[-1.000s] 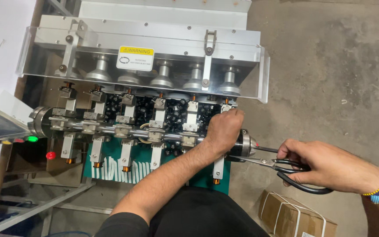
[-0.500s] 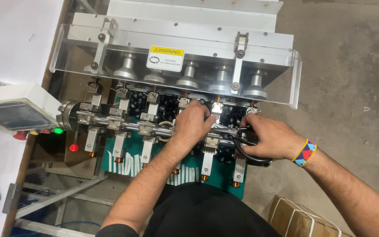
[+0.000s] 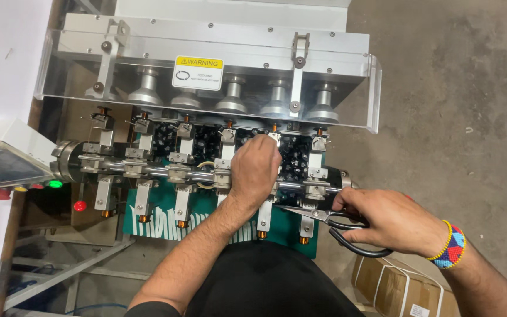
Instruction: The person sits at a multi-station bench machine and assembles small black strap components, placing parts into the machine fixtures and arranging white elastic strips on the green work mat. They use scissors to trim a strip, operate the machine lever, and wipe parts with a black cloth.
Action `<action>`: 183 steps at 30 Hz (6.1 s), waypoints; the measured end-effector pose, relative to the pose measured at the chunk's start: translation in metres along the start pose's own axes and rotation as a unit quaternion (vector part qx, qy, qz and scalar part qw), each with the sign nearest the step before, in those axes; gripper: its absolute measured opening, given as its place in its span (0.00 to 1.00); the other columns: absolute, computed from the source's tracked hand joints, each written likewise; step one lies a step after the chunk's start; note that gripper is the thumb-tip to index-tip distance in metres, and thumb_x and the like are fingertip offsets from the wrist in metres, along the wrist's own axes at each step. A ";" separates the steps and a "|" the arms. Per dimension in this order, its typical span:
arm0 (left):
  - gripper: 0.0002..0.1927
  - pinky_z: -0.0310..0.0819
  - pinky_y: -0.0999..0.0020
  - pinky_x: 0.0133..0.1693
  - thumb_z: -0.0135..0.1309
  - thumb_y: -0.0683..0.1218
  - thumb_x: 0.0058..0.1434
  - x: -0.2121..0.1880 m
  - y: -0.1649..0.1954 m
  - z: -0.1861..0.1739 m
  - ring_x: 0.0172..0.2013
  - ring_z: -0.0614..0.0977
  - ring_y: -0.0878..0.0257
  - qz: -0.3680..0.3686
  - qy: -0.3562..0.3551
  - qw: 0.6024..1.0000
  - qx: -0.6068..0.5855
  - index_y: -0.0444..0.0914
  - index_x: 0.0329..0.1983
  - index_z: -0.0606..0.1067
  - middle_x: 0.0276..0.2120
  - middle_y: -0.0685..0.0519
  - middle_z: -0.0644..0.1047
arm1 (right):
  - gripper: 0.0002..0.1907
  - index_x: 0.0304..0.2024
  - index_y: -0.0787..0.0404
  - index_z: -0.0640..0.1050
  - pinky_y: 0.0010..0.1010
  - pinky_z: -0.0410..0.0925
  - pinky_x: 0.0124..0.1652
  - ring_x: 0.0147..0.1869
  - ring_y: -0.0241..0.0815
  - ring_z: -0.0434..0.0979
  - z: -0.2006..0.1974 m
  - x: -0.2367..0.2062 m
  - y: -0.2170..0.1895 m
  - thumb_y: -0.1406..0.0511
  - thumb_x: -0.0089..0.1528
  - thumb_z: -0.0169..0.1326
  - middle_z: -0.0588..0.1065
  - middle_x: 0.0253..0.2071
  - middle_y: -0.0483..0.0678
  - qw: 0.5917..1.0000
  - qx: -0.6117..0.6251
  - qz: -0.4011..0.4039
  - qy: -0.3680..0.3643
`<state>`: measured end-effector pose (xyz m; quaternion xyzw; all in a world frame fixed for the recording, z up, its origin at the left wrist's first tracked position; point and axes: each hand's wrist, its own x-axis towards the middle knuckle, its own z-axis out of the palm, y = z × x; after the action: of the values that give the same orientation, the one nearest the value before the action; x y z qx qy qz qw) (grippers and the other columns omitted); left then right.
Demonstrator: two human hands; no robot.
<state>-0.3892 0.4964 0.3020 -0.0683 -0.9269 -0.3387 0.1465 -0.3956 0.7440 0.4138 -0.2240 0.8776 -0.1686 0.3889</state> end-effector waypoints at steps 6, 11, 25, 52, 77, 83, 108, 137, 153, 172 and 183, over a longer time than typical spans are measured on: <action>0.03 0.77 0.53 0.37 0.54 0.39 0.63 -0.002 -0.006 0.035 0.34 0.81 0.48 -0.038 -0.037 0.998 -0.022 0.34 0.34 0.74 0.32 0.45 0.77 | 0.27 0.48 0.50 0.74 0.38 0.72 0.38 0.38 0.47 0.82 0.005 -0.005 -0.010 0.54 0.50 0.69 0.80 0.34 0.46 0.999 0.026 0.026 -0.016; 0.06 0.77 0.54 0.37 0.56 0.42 0.62 0.003 -0.012 0.028 0.35 0.82 0.47 0.019 -0.067 0.997 -0.047 0.33 0.34 0.76 0.32 0.45 0.78 | 0.28 0.50 0.49 0.74 0.38 0.71 0.39 0.37 0.47 0.81 0.007 0.005 -0.025 0.54 0.49 0.68 0.80 0.31 0.47 0.999 0.021 0.017 -0.044; 0.15 0.75 0.54 0.37 0.62 0.54 0.58 0.008 -0.107 -0.091 0.36 0.82 0.50 -0.156 -0.163 0.974 0.007 0.38 0.33 0.82 0.34 0.48 0.79 | 0.34 0.50 0.62 0.72 0.43 0.71 0.45 0.47 0.55 0.80 0.023 0.137 -0.089 0.55 0.47 0.68 0.78 0.45 0.57 0.987 -0.011 -0.119 0.110; 0.14 0.78 0.62 0.33 0.61 0.54 0.63 0.003 -0.137 -0.122 0.32 0.85 0.56 -0.052 -0.016 0.993 -0.109 0.40 0.34 0.83 0.33 0.52 0.83 | 0.35 0.52 0.55 0.72 0.41 0.73 0.41 0.41 0.50 0.82 0.018 0.104 -0.121 0.49 0.48 0.68 0.79 0.39 0.51 0.997 0.035 -0.035 0.067; 0.03 0.76 0.56 0.37 0.57 0.38 0.57 -0.023 -0.151 -0.102 0.34 0.81 0.50 -0.059 0.001 0.998 0.007 0.34 0.30 0.74 0.30 0.47 0.78 | 0.30 0.53 0.50 0.73 0.38 0.73 0.42 0.45 0.48 0.84 0.038 0.092 -0.142 0.55 0.51 0.69 0.82 0.41 0.47 0.998 0.027 -0.057 -0.023; 0.06 0.77 0.57 0.38 0.57 0.44 0.64 -0.009 -0.162 -0.102 0.36 0.82 0.52 -0.002 -0.048 0.999 0.000 0.35 0.36 0.78 0.33 0.48 0.79 | 0.30 0.53 0.50 0.74 0.38 0.73 0.42 0.43 0.49 0.83 0.036 0.101 -0.152 0.55 0.51 0.69 0.81 0.39 0.47 0.997 0.016 -0.063 -0.049; 0.03 0.67 0.53 0.43 0.56 0.41 0.58 -0.016 -0.241 -0.208 0.38 0.79 0.50 -0.037 0.030 0.998 0.031 0.36 0.31 0.76 0.34 0.50 0.79 | 0.28 0.52 0.53 0.74 0.41 0.73 0.43 0.46 0.51 0.82 0.070 0.200 -0.248 0.56 0.52 0.66 0.81 0.39 0.49 0.993 0.028 -0.084 0.079; 0.03 0.66 0.54 0.41 0.56 0.38 0.59 -0.012 -0.250 -0.167 0.35 0.79 0.52 0.016 -0.078 0.997 -0.009 0.36 0.30 0.74 0.30 0.48 0.77 | 0.28 0.54 0.48 0.72 0.41 0.71 0.41 0.42 0.51 0.81 0.076 0.165 -0.289 0.55 0.53 0.68 0.80 0.38 0.48 0.997 0.042 -0.019 -0.057; 0.15 0.69 0.50 0.41 0.64 0.56 0.55 -0.026 -0.348 -0.281 0.39 0.80 0.48 -0.140 -0.079 0.984 0.071 0.40 0.29 0.85 0.34 0.49 0.82 | 0.36 0.52 0.60 0.72 0.43 0.74 0.44 0.46 0.55 0.82 0.076 0.298 -0.351 0.49 0.50 0.69 0.79 0.44 0.55 0.991 -0.012 -0.095 0.093; 0.03 0.69 0.54 0.42 0.57 0.40 0.61 -0.034 -0.310 -0.243 0.37 0.78 0.51 -0.035 0.059 0.997 0.043 0.36 0.31 0.77 0.35 0.51 0.82 | 0.19 0.49 0.58 0.77 0.26 0.65 0.32 0.31 0.30 0.74 0.190 0.142 -0.237 0.70 0.55 0.66 0.74 0.27 0.41 0.899 0.401 0.081 -0.159; 0.05 0.70 0.53 0.43 0.57 0.42 0.63 -0.030 -0.311 -0.214 0.41 0.80 0.50 0.001 0.052 0.993 0.104 0.36 0.38 0.80 0.38 0.48 0.82 | 0.24 0.54 0.55 0.75 0.37 0.73 0.46 0.44 0.50 0.78 0.366 0.175 -0.037 0.58 0.57 0.64 0.78 0.43 0.51 0.926 0.076 0.235 0.285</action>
<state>-0.3831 0.1206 0.2590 -0.0359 -0.9479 -0.2438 0.2017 -0.2126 0.5761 0.0904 0.0765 0.9635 -0.1951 0.1666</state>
